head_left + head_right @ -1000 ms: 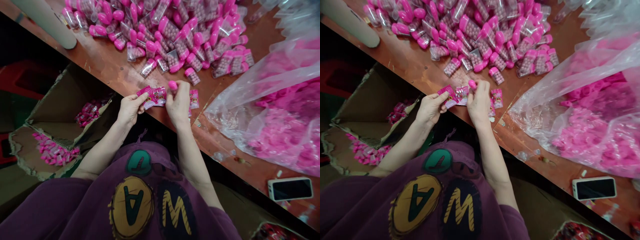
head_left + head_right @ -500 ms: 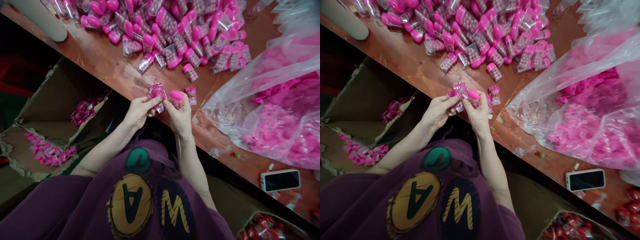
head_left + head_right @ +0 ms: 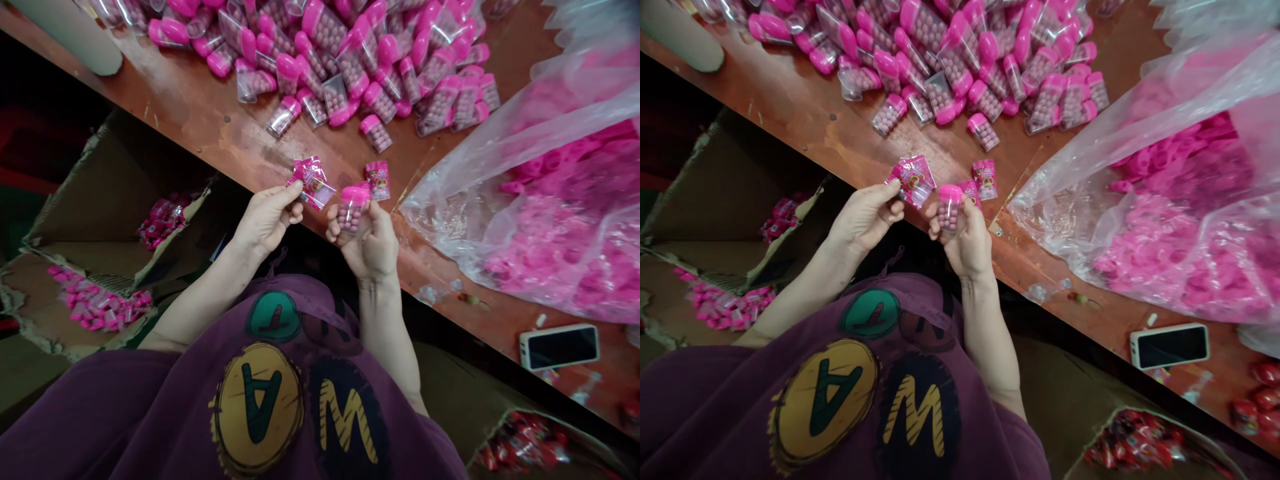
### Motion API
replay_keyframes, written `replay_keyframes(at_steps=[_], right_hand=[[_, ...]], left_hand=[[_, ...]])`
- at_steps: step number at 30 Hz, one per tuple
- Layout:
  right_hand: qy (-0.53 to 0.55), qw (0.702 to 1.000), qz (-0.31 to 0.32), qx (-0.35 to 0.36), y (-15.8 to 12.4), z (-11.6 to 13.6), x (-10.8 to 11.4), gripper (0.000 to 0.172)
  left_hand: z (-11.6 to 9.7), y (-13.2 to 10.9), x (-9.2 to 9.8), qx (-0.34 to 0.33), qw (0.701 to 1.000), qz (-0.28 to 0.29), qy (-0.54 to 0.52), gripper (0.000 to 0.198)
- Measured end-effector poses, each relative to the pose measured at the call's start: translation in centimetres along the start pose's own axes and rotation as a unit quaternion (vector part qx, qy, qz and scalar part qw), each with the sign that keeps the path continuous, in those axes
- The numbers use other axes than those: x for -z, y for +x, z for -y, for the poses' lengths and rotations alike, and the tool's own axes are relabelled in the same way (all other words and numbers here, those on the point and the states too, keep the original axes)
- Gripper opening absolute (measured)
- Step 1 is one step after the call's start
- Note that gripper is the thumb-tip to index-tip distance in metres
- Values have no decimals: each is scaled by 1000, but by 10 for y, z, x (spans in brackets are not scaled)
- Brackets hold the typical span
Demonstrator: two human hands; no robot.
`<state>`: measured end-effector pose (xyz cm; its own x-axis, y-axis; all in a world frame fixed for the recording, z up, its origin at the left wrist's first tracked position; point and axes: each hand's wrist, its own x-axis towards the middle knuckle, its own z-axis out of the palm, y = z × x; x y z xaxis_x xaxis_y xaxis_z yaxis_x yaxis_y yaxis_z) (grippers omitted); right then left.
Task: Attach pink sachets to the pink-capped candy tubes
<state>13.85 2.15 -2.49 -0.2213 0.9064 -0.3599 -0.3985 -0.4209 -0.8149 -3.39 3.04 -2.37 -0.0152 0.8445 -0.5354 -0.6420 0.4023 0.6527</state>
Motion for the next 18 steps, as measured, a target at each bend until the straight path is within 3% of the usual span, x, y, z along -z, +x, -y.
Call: replay_keyframes(at_steps=[4, 6, 11, 18], right_hand=[[50, 998, -9, -25, -7, -5, 4, 29], [45, 999, -17, -11, -8, -8, 4, 31], [-38, 993, -83, 81, -13, -15, 0, 43], [-176, 960, -129, 174, -19, -30, -8, 37]], left_hand=[[-4, 0, -2, 12, 1000, -23, -11, 26], [-4, 0, -2, 25, 999, -31, -10, 25], [1, 2, -1, 35, 999, -19, -32, 23], [9, 3, 1, 22, 998, 19, -47, 24]])
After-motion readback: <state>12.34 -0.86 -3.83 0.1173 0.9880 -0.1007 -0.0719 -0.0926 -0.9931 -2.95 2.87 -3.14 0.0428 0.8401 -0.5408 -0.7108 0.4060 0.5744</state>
